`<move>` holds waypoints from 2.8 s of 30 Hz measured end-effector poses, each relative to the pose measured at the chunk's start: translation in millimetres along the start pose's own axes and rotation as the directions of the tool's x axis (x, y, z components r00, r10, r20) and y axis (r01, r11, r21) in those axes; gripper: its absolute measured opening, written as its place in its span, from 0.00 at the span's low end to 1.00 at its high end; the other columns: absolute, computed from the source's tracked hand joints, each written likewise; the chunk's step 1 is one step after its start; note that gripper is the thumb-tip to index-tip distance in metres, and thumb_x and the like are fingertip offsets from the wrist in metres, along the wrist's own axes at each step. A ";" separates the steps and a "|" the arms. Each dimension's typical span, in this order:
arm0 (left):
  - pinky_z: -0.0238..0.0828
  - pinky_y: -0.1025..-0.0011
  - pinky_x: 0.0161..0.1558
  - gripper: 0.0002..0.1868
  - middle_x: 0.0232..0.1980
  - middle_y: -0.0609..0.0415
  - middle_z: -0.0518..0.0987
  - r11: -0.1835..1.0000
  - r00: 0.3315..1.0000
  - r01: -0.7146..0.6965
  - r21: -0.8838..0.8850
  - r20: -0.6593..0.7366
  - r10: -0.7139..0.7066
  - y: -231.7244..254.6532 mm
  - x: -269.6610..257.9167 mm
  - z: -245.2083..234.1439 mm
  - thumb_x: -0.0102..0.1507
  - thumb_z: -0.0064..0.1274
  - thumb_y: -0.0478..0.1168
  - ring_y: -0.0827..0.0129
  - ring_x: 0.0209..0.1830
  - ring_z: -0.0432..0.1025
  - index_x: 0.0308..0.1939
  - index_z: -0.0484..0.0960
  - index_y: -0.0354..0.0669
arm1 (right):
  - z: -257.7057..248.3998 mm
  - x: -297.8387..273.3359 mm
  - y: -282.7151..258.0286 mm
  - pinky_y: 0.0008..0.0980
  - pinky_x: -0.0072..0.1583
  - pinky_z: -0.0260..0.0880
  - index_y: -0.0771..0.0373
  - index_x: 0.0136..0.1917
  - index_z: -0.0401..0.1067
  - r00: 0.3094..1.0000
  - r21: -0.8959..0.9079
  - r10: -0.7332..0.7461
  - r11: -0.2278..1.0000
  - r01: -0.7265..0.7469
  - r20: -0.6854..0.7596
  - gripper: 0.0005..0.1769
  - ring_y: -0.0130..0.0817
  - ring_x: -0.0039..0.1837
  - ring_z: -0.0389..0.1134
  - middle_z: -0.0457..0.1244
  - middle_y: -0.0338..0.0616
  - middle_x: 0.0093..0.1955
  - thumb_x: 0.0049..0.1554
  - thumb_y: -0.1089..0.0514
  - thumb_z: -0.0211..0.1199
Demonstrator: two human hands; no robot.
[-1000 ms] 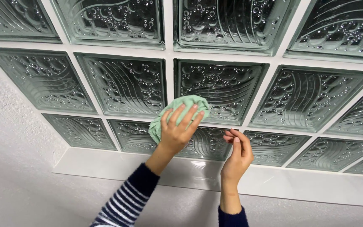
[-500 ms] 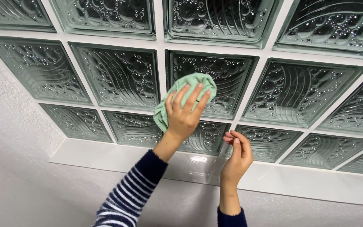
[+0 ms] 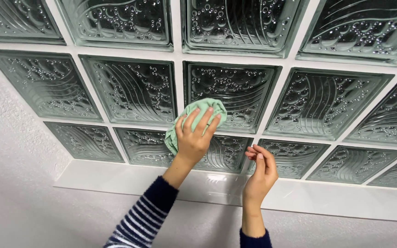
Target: Cleaning a wall of glass blocks using a microfiber cloth
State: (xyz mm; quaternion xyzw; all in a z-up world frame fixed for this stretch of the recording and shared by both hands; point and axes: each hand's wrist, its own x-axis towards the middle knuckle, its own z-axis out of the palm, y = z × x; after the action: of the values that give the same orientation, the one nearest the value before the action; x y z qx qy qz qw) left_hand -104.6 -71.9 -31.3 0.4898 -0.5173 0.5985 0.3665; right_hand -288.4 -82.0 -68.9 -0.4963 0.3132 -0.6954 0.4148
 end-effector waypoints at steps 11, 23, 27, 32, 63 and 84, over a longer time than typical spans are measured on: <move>0.68 0.55 0.57 0.10 0.60 0.61 0.81 0.990 0.996 -0.050 -0.133 -0.086 0.039 56.8 41.2 21.9 0.70 0.50 0.42 0.61 0.59 0.73 0.52 0.83 0.58 | 5.0 3.2 -2.9 0.33 0.52 0.70 0.71 0.54 0.75 0.994 -0.043 -0.038 0.998 0.034 -0.101 0.13 0.38 0.46 0.70 0.69 0.57 0.46 0.66 0.64 0.50; 0.64 0.58 0.56 0.12 0.64 0.65 0.77 0.982 0.982 -0.112 -0.155 0.132 0.133 21.3 11.4 -9.8 0.73 0.45 0.45 0.65 0.60 0.70 0.56 0.83 0.60 | 7.3 -16.8 21.8 0.30 0.55 0.71 0.67 0.55 0.75 0.990 -0.004 0.024 1.000 -0.025 -0.136 0.13 0.34 0.48 0.71 0.70 0.52 0.50 0.65 0.59 0.52; 0.65 0.59 0.53 0.12 0.61 0.66 0.79 0.996 0.997 -0.041 -0.081 0.058 0.046 10.4 28.5 -6.8 0.73 0.45 0.42 0.65 0.56 0.72 0.54 0.85 0.61 | 11.5 -20.2 19.7 0.30 0.55 0.70 0.68 0.54 0.75 0.987 0.007 0.053 0.999 -0.052 -0.149 0.13 0.34 0.48 0.71 0.70 0.54 0.49 0.65 0.60 0.52; 0.66 0.59 0.54 0.11 0.63 0.65 0.77 0.994 0.997 -0.043 -0.097 0.052 0.049 15.2 41.8 1.3 0.72 0.50 0.45 0.65 0.57 0.72 0.56 0.84 0.60 | 15.3 -17.4 18.7 0.30 0.55 0.71 0.68 0.55 0.75 0.987 -0.009 0.047 0.999 -0.049 -0.151 0.14 0.35 0.49 0.71 0.70 0.55 0.49 0.65 0.60 0.51; 0.67 0.56 0.54 0.11 0.57 0.60 0.82 0.991 0.996 -0.024 -0.134 -0.093 0.012 106.5 68.3 39.0 0.69 0.49 0.37 0.60 0.56 0.74 0.51 0.85 0.56 | -37.4 60.7 13.4 0.34 0.52 0.70 0.72 0.53 0.75 0.993 -0.008 -0.072 0.997 0.072 -0.090 0.13 0.39 0.46 0.70 0.69 0.58 0.46 0.65 0.65 0.49; 0.60 0.54 0.57 0.17 0.66 0.57 0.75 0.987 0.986 0.163 -0.002 0.047 -0.163 159.2 111.7 63.2 0.70 0.42 0.37 0.57 0.63 0.68 0.59 0.82 0.54 | -120.5 130.8 3.5 0.31 0.55 0.73 0.72 0.52 0.74 0.999 0.066 0.003 0.998 0.001 -0.053 0.14 0.41 0.49 0.71 0.69 0.55 0.47 0.64 0.66 0.47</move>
State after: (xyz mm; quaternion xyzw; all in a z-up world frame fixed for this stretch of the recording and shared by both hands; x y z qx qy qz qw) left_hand -270.1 -172.6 34.1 0.5431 -0.4858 0.5534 0.4035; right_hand -423.3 -197.0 -53.2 -0.4633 0.3012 -0.7182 0.4229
